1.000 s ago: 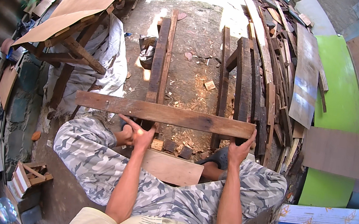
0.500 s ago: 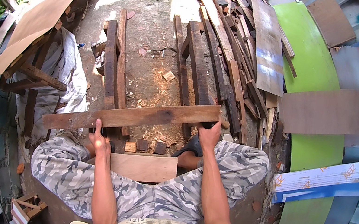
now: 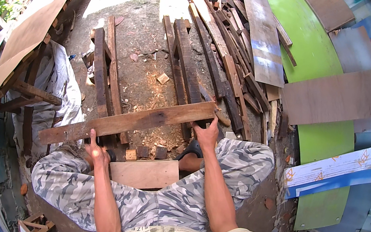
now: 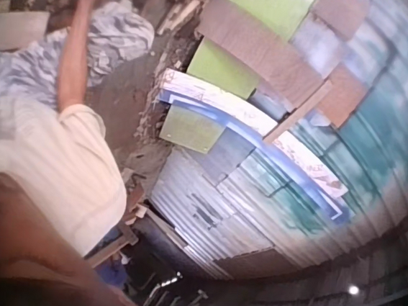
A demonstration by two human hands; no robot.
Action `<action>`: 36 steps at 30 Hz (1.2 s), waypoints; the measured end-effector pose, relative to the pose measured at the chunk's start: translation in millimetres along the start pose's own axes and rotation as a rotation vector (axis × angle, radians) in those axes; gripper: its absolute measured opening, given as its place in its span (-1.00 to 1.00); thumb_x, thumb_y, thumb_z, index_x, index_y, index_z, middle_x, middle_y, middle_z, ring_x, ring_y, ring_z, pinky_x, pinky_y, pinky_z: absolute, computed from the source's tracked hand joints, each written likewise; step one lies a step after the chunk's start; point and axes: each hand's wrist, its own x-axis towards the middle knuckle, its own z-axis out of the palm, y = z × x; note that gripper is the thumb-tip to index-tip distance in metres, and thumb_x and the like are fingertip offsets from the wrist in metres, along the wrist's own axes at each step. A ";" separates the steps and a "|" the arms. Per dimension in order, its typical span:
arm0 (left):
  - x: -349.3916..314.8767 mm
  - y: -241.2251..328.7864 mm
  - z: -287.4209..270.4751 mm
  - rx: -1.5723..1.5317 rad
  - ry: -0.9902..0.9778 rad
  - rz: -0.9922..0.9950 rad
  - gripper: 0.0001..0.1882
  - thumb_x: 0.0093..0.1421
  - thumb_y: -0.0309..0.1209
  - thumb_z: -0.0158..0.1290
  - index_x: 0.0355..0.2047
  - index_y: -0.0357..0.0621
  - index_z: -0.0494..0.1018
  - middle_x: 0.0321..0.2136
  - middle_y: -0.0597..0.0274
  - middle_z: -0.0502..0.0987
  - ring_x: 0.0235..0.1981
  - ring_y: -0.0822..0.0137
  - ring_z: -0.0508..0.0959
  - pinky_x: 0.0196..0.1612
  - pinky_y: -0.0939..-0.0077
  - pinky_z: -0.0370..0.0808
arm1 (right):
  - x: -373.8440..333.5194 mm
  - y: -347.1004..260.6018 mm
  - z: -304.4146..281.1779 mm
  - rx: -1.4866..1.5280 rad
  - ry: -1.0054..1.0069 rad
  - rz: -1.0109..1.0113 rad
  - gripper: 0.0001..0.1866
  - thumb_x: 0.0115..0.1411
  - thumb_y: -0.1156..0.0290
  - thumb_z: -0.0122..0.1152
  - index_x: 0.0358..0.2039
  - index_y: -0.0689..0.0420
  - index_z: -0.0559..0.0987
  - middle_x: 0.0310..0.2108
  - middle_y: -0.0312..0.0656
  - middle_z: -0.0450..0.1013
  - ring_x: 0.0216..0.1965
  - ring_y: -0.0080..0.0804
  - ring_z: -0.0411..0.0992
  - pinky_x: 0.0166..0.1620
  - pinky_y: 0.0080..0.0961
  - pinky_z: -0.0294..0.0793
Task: The person sits on the ground and assembles a rectangular wooden frame by placing planks on supports, hammering nails, and sawing a plank to size. The person uses a hammer and a hand saw to join and cut the wood pieces.
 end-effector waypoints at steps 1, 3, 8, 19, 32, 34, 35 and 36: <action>-1.3 1.2 1.1 0.002 0.013 -0.016 -0.43 0.17 -0.33 0.34 0.09 -0.28 0.35 -0.01 0.13 0.51 -0.08 0.25 0.58 -0.07 0.31 0.66 | 0.0 -0.3 0.6 -0.011 -0.001 0.008 -0.12 -0.11 0.27 0.63 0.18 0.23 0.34 0.02 0.18 0.51 0.09 0.12 0.49 0.12 -0.13 0.46; -3.4 3.0 4.1 0.016 0.042 -0.040 -0.46 0.18 -0.34 0.34 0.06 -0.28 0.37 -0.03 0.14 0.52 -0.10 0.25 0.59 -0.08 0.31 0.66 | 0.8 -1.3 2.0 -0.032 -0.005 0.024 -0.11 -0.11 0.28 0.63 0.19 0.22 0.33 0.02 0.18 0.50 0.09 0.13 0.47 0.13 -0.10 0.44; -8.2 3.9 9.4 0.064 0.080 -0.017 -0.52 0.17 -0.36 0.34 0.00 -0.28 0.40 -0.07 0.14 0.54 -0.14 0.25 0.60 -0.11 0.31 0.66 | -0.9 5.9 4.7 -0.085 0.007 -0.033 -0.07 -0.08 0.26 0.59 0.23 0.25 0.26 0.08 0.23 0.43 0.14 0.18 0.41 0.17 -0.08 0.39; -21.2 3.8 13.8 -0.004 -0.041 0.130 -0.53 0.18 -0.38 0.33 -0.01 -0.31 0.39 -0.11 0.12 0.55 -0.15 0.27 0.60 -0.13 0.34 0.64 | -4.5 19.6 9.9 -0.089 0.088 -0.069 -0.11 -0.09 0.22 0.60 0.16 0.30 0.31 -0.03 0.24 0.48 0.04 0.24 0.45 0.07 -0.06 0.43; -27.0 3.7 19.6 -0.037 -0.117 0.211 -0.48 0.18 -0.41 0.32 0.07 -0.33 0.36 -0.07 0.13 0.54 -0.15 0.32 0.60 -0.10 0.45 0.59 | -7.5 14.3 10.5 -0.200 0.170 0.000 -0.14 -0.17 0.23 0.65 0.09 0.31 0.38 -0.07 0.22 0.51 0.01 0.26 0.46 0.04 -0.06 0.43; -25.1 3.0 15.6 -0.024 -0.105 0.193 -0.48 0.17 -0.41 0.33 0.04 -0.32 0.36 -0.10 0.13 0.55 -0.19 0.34 0.61 -0.17 0.48 0.60 | -7.8 14.5 12.0 -0.207 0.177 -0.004 -0.14 -0.17 0.23 0.65 0.08 0.31 0.38 -0.08 0.22 0.52 0.01 0.26 0.46 0.03 -0.05 0.43; -22.9 1.8 12.4 -0.004 -0.091 0.172 -0.49 0.16 -0.41 0.34 0.03 -0.32 0.36 -0.12 0.13 0.55 -0.22 0.35 0.61 -0.21 0.49 0.60 | -7.6 15.2 12.2 -0.216 0.180 -0.009 -0.14 -0.17 0.23 0.66 0.08 0.31 0.38 -0.08 0.22 0.52 0.00 0.26 0.47 0.03 -0.05 0.43; -20.8 1.0 8.7 0.016 -0.076 0.151 -0.50 0.16 -0.42 0.35 0.01 -0.32 0.37 -0.13 0.14 0.56 -0.24 0.35 0.61 -0.25 0.50 0.60 | -7.3 15.9 11.9 -0.224 0.183 -0.015 -0.14 -0.17 0.23 0.66 0.08 0.30 0.38 -0.09 0.22 0.52 0.00 0.27 0.47 0.02 -0.05 0.44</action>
